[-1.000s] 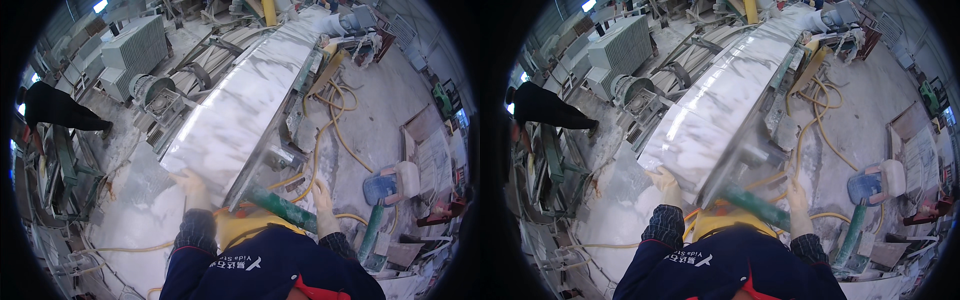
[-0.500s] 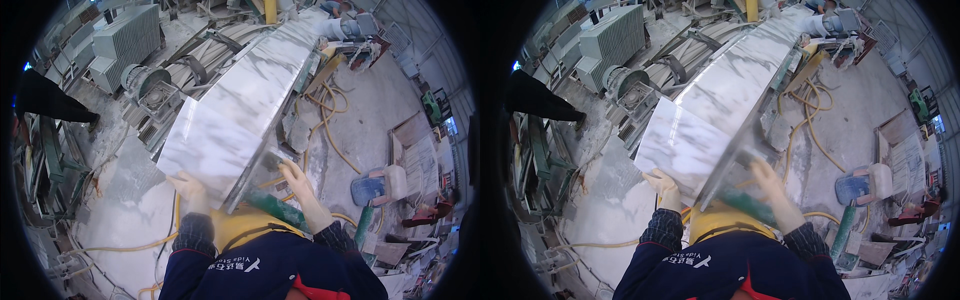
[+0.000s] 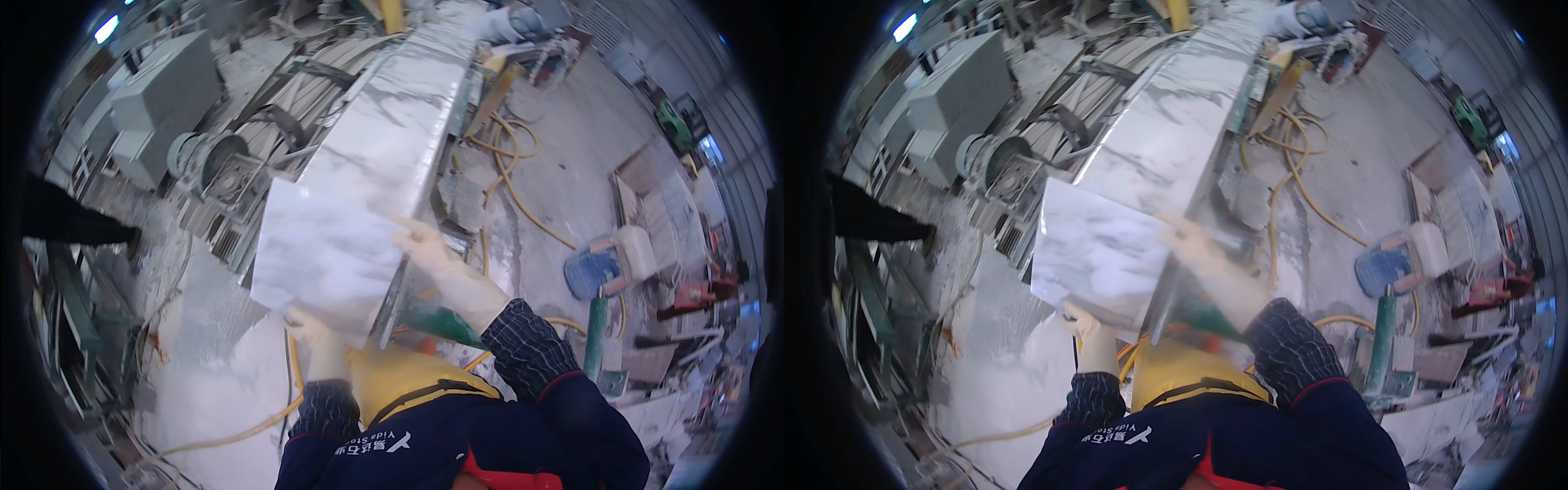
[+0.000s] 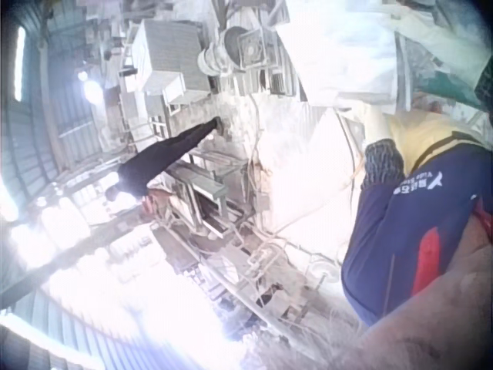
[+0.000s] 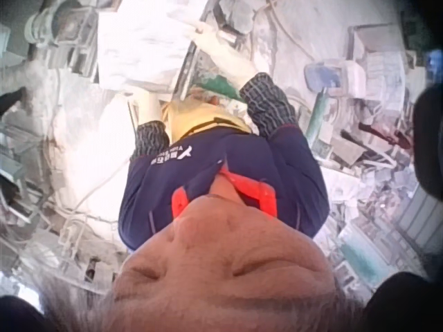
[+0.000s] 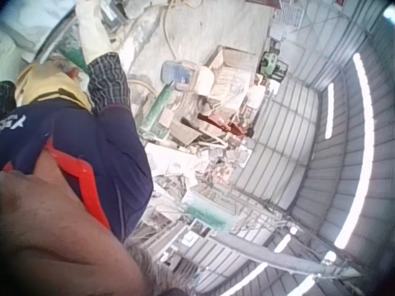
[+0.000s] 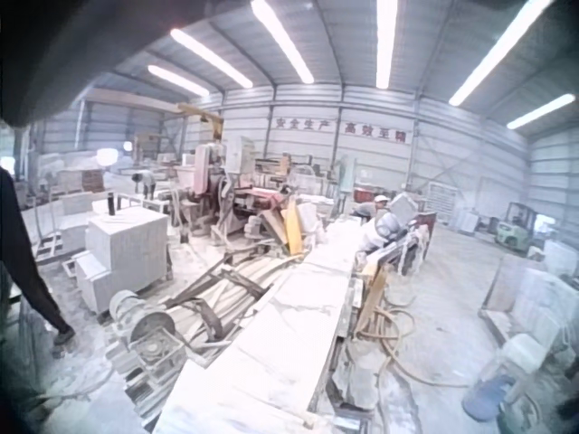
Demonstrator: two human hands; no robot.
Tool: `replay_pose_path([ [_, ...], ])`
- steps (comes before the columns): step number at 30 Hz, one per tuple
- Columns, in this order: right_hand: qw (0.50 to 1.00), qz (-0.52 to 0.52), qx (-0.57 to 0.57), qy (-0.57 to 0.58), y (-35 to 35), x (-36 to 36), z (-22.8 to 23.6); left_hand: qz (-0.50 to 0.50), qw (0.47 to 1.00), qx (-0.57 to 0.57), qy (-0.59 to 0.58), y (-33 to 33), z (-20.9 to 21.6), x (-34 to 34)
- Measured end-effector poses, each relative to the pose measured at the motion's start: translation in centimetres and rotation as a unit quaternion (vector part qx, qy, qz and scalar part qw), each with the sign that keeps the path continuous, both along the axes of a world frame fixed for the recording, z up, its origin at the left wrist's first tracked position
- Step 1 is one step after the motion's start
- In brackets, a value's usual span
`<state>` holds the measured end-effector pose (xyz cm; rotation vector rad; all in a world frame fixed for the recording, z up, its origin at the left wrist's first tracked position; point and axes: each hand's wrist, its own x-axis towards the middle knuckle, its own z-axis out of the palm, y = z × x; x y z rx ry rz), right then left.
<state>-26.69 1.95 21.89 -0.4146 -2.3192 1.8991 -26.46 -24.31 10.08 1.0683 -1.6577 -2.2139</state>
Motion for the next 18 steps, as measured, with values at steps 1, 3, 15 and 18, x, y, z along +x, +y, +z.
replay_pose_path([
  [1, 1.000, -0.005, 0.008, 0.001, -0.5, 0.6, 0.3, -0.006, 0.991, 0.133, 0.015, -0.3, -0.7, 0.2],
  [3, 1.000, 0.009, -0.017, -0.004, -2.1, 1.9, 1.2, 0.031, 0.971, 0.236, -0.012, 0.3, -1.9, -0.8],
  [15, 0.962, 0.249, 0.100, 0.048, -7.0, 13.3, 8.2, -0.197, 0.964, 0.153, -0.090, 1.6, 0.1, 2.9],
  [18, 0.971, 0.225, 0.065, 0.051, -5.0, 18.8, 8.0, -0.218, 0.964, 0.121, -0.095, 2.4, 0.7, 4.3],
])
